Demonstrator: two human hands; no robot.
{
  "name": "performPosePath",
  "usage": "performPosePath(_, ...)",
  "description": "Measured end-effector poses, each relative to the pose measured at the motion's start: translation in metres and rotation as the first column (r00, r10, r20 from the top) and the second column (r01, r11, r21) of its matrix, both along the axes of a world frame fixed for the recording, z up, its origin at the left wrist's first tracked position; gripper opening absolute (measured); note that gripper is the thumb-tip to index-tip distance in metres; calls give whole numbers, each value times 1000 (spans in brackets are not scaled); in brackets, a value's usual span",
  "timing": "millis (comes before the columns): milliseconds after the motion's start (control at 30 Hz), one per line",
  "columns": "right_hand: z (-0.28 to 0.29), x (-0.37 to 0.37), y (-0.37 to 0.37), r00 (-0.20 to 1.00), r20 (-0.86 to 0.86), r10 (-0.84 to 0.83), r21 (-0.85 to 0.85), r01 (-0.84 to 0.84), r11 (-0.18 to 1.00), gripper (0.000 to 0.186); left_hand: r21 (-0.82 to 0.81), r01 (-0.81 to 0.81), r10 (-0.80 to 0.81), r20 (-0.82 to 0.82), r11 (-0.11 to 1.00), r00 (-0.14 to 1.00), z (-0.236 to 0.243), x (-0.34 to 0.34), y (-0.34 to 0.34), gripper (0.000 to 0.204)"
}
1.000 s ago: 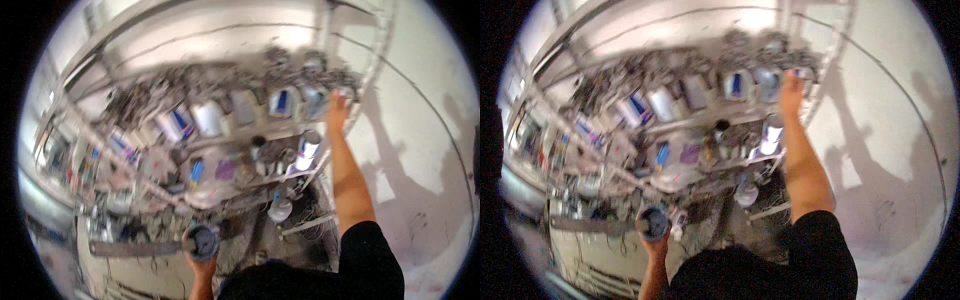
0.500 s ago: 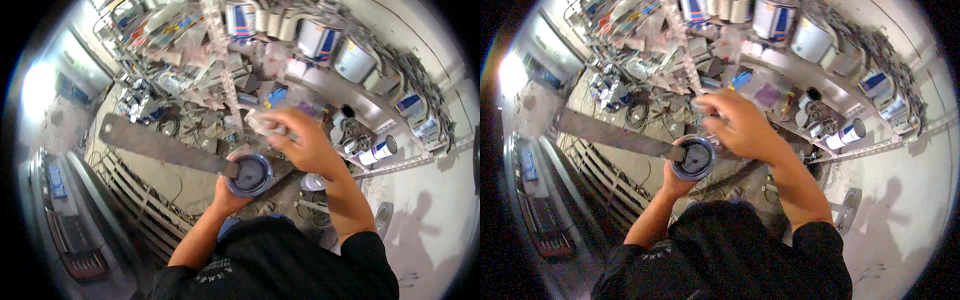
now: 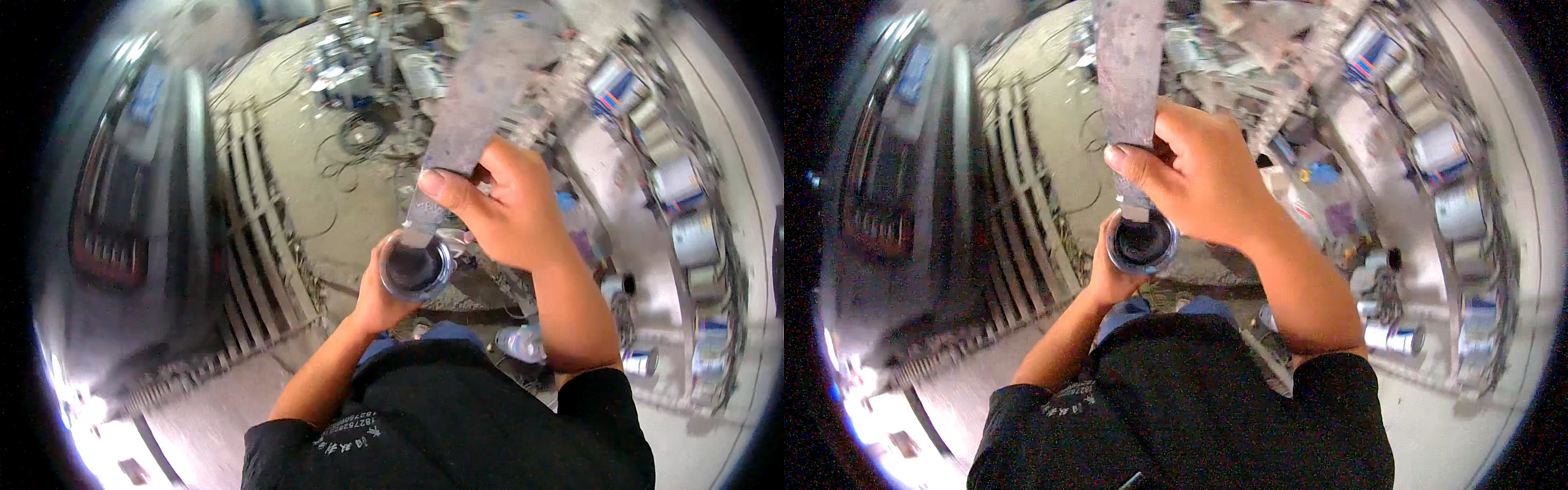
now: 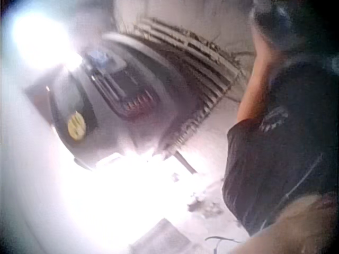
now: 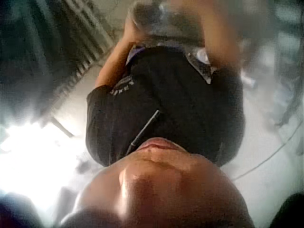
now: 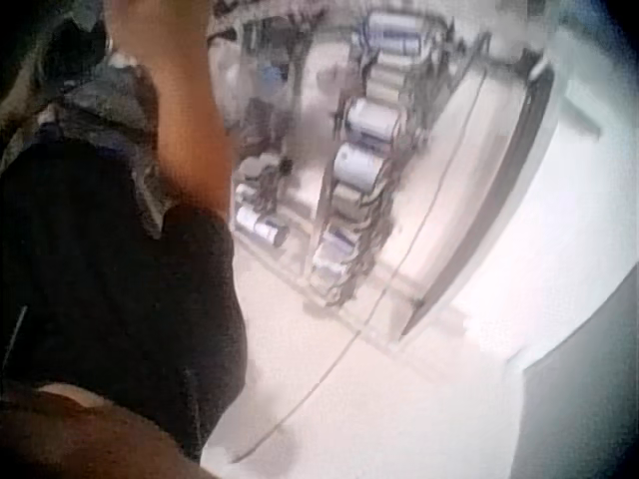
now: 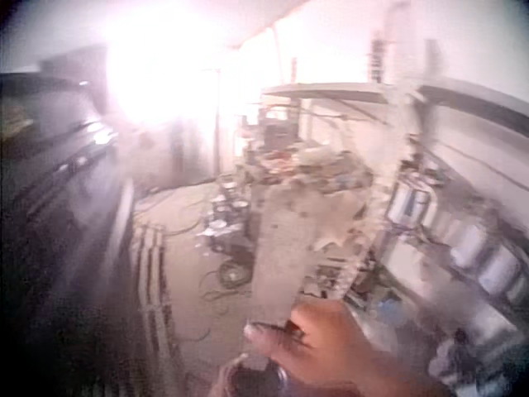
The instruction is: The person applies a gray paste to the front and rear panels of a gray car using a metal spreader. They repeatedly dip the spreader into a small container and smooth the paste onto the car's surface.
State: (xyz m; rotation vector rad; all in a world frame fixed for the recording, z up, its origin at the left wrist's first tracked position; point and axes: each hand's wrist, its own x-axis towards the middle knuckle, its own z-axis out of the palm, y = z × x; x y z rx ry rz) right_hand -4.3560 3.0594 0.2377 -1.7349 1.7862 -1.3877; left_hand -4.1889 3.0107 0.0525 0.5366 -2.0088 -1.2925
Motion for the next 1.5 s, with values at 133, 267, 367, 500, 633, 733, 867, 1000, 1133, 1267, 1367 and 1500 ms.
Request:
performPosePath(133,-21,33,6,894,-331,302,-89,-348,933,15,10,-304,303,69,952,951,-8,22,19,90)
performPosePath(267,-25,44,-15,946,-103,308,-2,-310,951,14,-115,-542,553,94,832,828,-15,67,34,87)
performPosePath(367,-18,100,-34,858,-273,435,-176,-489,855,14,19,-705,703,66,709,708,-5,91,48,84)
performPosePath(500,-47,144,-42,673,-248,696,-51,-727,685,13,-110,-801,808,76,589,584,-24,148,53,84)
performPosePath(633,-42,217,-86,762,-59,645,-32,-647,762,12,-22,-893,894,8,449,449,-38,207,48,81)
performPosePath(733,-55,297,-96,451,-249,857,-131,-893,431,12,3,-932,932,2,363,363,-38,266,46,82)
performPosePath(867,-58,386,-138,417,-111,902,8,-907,421,12,-78,-980,983,-21,183,185,-52,358,35,82)
performPosePath(1000,-44,509,-153,144,-183,972,-126,-984,122,16,-153,-987,990,-122,49,69,-29,442,37,83)
performPosePath(1133,-45,567,-173,-105,-50,993,-89,-990,-109,19,-149,-985,995,-59,-90,-82,-18,506,45,85)
performPosePath(1267,-20,651,-201,34,-87,996,149,-988,47,9,-144,-963,972,-95,-226,-214,-21,551,32,85)
performPosePath(1367,-46,705,-206,-360,-119,925,-39,-930,-367,11,-207,-921,944,-85,-329,-318,-20,586,11,85)
performPosePath(1500,-69,764,-254,-340,-180,923,4,-939,-345,10,-182,-875,891,-10,-448,-454,-34,632,-5,82)
